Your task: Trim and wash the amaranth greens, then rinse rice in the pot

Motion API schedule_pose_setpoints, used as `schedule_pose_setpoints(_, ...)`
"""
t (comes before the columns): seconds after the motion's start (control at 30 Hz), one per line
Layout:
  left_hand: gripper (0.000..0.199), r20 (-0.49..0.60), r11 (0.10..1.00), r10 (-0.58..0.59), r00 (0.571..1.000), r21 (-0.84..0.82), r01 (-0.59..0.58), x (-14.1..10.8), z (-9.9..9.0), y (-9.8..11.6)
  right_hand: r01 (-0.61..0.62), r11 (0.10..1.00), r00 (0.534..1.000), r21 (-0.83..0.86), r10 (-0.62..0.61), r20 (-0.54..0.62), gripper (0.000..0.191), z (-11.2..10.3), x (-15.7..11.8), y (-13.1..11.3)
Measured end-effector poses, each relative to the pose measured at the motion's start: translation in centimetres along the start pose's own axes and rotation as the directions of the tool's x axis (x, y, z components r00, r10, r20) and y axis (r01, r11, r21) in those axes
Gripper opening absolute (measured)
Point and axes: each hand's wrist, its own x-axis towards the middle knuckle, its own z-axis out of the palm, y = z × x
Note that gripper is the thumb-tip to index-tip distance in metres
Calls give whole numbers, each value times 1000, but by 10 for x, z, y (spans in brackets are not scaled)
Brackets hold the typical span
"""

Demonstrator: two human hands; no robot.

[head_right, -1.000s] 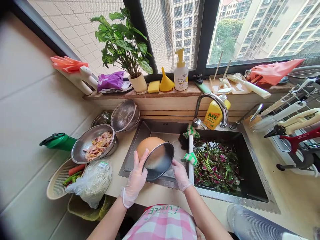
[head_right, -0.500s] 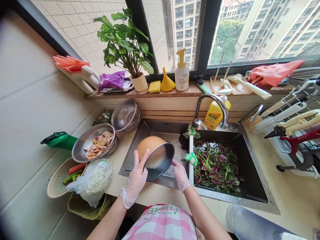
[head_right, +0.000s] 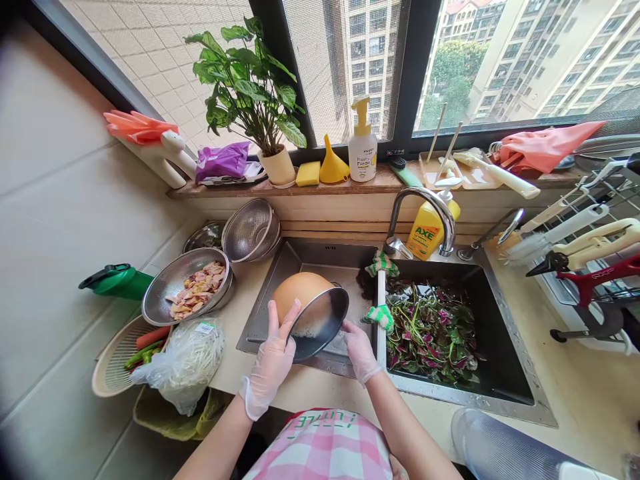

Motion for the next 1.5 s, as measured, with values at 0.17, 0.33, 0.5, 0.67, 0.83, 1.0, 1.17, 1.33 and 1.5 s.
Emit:
schedule_pose_setpoints(0.17, 71, 15, 1000, -8, 1000, 21, 7, 0, 0, 0, -9, 1000, 1000, 6, 9, 16, 44, -2, 1, 2)
schedule_pose_setpoints(0.33, 70, 10, 997, -18, 1000, 71, 17, -2, 1, 2, -17, 998, 999, 65, 14, 44, 45, -1, 2, 6)
schedule_pose_setpoints(0.5, 70, 9, 992, -19, 1000, 122, 17, -3, 1, 4, -16, 996, 999, 85, 12, 44, 45, -1, 5, 9)
schedule_pose_setpoints(0.67, 70, 24, 989, -26, 999, 144, 22, -4, 0, 8, -1, 997, 999, 75, -2, 39, 46, -4, 8, 16)
schedule_pose_setpoints(0.83, 71, 28, 990, -14, 1000, 141, 10, -4, 1, 9, 7, 995, 998, 104, -14, 59, 48, -6, 9, 20)
schedule_pose_setpoints(1.0, 70, 30, 990, -18, 999, 141, 14, -5, 0, 10, 7, 997, 999, 71, -10, 37, 50, -6, 8, 19)
schedule_pose_setpoints(1.17, 70, 50, 979, -53, 997, 201, 42, -6, 0, 13, 21, 999, 999, 40, -22, 37, 52, -7, 7, 19)
schedule_pose_setpoints(1.33, 70, 72, 960, -84, 994, 274, 62, -5, 1, 15, -25, 999, 999, 34, 23, 48, 56, -7, 5, 17)
schedule_pose_setpoints(1.5, 71, 60, 956, -69, 996, 289, 49, -4, 3, 11, -151, 987, 988, -48, 149, -28, 62, -7, 1, 11)
